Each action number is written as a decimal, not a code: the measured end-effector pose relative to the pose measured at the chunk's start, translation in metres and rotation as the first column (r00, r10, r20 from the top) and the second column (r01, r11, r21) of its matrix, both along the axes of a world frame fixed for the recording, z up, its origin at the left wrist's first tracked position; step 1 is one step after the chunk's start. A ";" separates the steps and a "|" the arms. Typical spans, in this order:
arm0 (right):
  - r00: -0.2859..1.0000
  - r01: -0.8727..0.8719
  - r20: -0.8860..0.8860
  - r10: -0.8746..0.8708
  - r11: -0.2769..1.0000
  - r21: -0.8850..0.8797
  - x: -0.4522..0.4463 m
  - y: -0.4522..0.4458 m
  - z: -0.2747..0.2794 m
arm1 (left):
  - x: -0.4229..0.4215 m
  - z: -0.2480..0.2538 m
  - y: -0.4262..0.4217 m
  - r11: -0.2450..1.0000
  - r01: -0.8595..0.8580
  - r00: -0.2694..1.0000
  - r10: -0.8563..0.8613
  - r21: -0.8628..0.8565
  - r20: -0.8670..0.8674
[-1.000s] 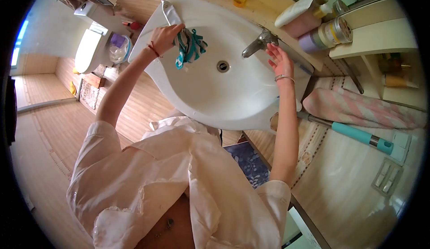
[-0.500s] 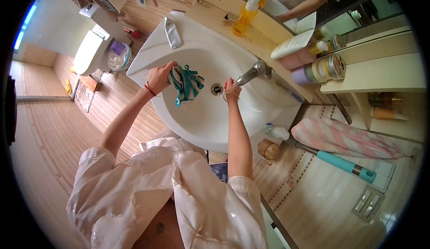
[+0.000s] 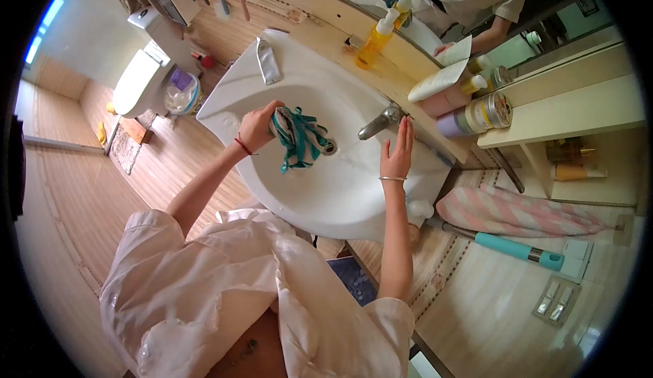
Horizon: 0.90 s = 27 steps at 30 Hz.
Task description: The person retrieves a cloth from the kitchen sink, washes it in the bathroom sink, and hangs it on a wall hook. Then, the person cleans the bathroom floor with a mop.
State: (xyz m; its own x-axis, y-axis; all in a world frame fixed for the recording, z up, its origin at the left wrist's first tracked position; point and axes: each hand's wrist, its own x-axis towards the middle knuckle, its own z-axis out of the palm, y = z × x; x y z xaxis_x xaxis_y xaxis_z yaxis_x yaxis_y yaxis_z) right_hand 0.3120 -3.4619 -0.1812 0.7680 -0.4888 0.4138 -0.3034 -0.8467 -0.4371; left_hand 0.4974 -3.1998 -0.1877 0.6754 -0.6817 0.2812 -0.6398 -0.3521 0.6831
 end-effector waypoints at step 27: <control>0.986 -0.065 -0.132 0.106 0.956 0.287 -0.064 0.041 0.080 | -0.066 -0.153 -0.217 0.819 0.552 0.621 -0.278 0.157 -0.733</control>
State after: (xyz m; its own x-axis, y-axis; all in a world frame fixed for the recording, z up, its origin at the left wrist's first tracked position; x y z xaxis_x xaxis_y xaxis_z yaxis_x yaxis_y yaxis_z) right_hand 0.2479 -3.4208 -0.1014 0.8532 -0.4992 0.1512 -0.3126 -0.7215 -0.6178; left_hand 0.4319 -3.4167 -0.3406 0.1995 -0.8870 -0.4164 -0.2115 -0.4539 0.8656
